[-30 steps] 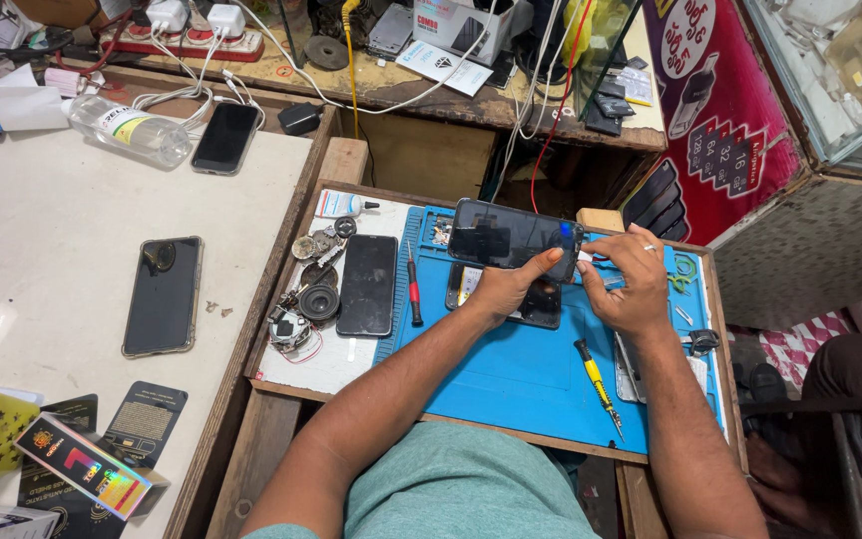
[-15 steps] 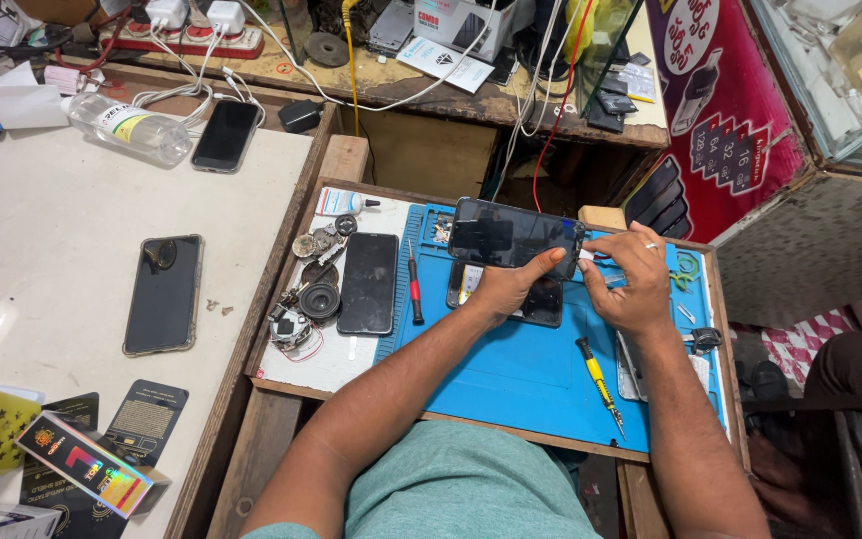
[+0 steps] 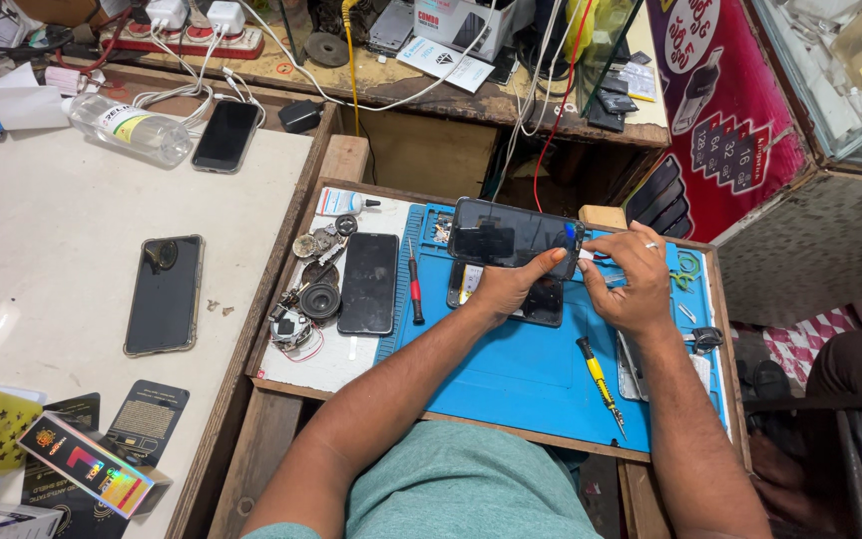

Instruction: The person picks up a purple smartphone, connects a red charging cable to its port, and holds the device while observing the screen for a charging indicator. The person repeatedly plugs and unplugs the cable to check the connection.

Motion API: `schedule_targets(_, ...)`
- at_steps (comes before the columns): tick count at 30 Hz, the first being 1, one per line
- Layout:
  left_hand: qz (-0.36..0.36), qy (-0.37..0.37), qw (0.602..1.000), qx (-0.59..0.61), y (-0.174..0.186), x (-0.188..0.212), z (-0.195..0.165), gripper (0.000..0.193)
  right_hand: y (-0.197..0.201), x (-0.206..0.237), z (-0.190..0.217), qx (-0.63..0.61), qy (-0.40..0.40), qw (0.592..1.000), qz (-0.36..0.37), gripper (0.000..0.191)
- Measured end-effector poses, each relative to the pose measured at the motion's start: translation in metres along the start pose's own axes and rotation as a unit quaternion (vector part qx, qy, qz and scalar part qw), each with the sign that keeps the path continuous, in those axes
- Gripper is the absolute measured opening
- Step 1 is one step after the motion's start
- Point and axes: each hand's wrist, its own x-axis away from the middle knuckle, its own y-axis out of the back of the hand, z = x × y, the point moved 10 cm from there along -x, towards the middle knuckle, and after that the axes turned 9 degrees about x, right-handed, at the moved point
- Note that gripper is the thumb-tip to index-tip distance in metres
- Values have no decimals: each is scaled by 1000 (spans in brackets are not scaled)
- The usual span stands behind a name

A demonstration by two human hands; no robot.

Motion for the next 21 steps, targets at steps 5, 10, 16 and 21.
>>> schedule_targets(5, 1, -2, 1000, 1, 0, 0, 2, 33, -2, 2, -2, -1, 0, 1000, 4, 11)
schedule_targets(10, -1, -2, 1000, 2, 1, 0, 2, 33, -2, 2, 0, -2, 0, 1000, 4, 12)
schedule_targets(16, 0, -6, 1000, 5, 1, 1, 0, 33, -1, 0, 2, -2, -2, 1000, 3, 13)
schedule_targets(21, -3, -2, 1000, 7, 1, 2, 0, 32, 1, 0, 3, -3, -3, 1000, 2, 14)
